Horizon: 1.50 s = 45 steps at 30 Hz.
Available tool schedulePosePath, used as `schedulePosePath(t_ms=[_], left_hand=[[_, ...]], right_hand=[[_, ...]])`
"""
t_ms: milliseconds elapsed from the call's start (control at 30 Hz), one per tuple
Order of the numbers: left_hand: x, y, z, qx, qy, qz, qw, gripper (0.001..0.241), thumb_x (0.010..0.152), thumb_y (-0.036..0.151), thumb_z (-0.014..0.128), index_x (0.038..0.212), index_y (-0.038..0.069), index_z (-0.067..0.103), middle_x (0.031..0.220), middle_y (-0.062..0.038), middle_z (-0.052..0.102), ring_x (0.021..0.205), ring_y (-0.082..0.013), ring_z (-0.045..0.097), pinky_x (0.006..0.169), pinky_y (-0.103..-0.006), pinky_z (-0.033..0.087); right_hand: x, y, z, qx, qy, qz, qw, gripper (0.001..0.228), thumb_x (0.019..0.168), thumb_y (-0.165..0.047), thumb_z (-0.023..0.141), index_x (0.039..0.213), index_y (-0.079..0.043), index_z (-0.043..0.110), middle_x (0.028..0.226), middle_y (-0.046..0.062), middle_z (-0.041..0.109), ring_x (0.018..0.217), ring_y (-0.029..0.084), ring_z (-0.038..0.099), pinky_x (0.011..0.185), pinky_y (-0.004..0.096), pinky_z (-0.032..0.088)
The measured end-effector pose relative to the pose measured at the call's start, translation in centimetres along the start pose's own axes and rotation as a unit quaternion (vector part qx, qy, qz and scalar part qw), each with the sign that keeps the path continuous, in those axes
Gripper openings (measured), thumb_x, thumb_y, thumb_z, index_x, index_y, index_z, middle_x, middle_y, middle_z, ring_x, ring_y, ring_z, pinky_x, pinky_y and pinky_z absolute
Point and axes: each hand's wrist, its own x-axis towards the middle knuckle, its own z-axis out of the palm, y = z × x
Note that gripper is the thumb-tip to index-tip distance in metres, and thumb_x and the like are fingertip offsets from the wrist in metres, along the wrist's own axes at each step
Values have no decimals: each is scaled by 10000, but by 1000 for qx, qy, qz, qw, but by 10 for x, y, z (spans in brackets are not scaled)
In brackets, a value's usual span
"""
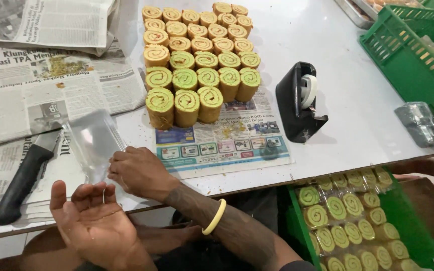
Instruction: The person packages small green and yellow roll cakes by placing them into clear plastic sleeves and sealing them with tape.
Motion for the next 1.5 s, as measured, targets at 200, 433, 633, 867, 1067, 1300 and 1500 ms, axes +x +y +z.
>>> schedulePosePath(t_ms=[200, 433, 633, 867, 1067, 1300, 1500], left_hand=[[-2, -1, 12, 32, 52, -2, 998, 402, 1007, 159, 513, 1398, 65, 497, 1340, -75, 579, 1144, -152, 613, 1003, -264, 552], [-6, -41, 12, 12, -98, -178, 979, 478, 1024, 63, 472, 1496, -12, 454, 1393, -229, 603, 1179, -283, 640, 952, -366, 548], [-5, -34, 12, -50, -62, -200, 977, 439, 1062, 139, 394, 1473, 21, 491, 1351, -275, 622, 1226, -423, 641, 964, -483, 557], [-7, -33, 17, -34, -55, -214, 975, 469, 1057, 178, 354, 1485, 35, 481, 1374, -254, 613, 1292, -406, 605, 1066, -518, 498], [-8, -36, 20, -40, -18, -215, 976, 461, 1035, 155, 442, 1471, 15, 489, 1285, -164, 599, 1273, -398, 625, 1038, -478, 529], [-17, -53, 14, -59, -90, -213, 971, 456, 1041, 37, 510, 1497, 44, 506, 1152, -136, 704, 1195, -344, 686, 972, -423, 580], [-20, -57, 23, -45, -68, -233, 969, 457, 1054, 88, 439, 1505, 48, 494, 1241, -219, 688, 1183, -301, 674, 997, -431, 544]], right_hand=[[-5, -17, -60, 164, 171, 34, 971, 60, 919, -105, 715, 920, -47, 729, 1075, 53, 762, 1118, 266, 694, 988, 384, 541], [-47, 12, -106, 18, 142, -52, 988, 239, 948, -302, 708, 1089, -112, 743, 1237, 61, 648, 1270, 243, 536, 1085, 450, 457], [-61, 147, -103, -92, 175, 246, 949, 1119, 814, -95, 853, 1626, -71, 83, 1505, 217, 413, 1375, 385, 454, 1185, 557, 404], [-59, 165, -132, -28, 105, 210, 972, 836, 757, -36, 804, 1487, -60, 397, 1474, 174, 530, 1337, 352, 555, 1162, 444, 452], [-91, 132, -165, 229, -38, 152, 961, 1021, 709, 15, 858, 1559, -190, 330, 1614, 153, 374, 1464, 370, 434, 1224, 536, 450], [-85, 105, -183, 88, -80, 108, 987, 890, 692, 39, 717, 1525, -95, 435, 1486, 135, 492, 1345, 320, 509, 1181, 444, 411], [-80, 90, -177, -95, -30, 107, 989, 722, 884, -272, 763, 1519, -89, 472, 1336, 149, 577, 1164, 298, 559, 1043, 462, 482]])
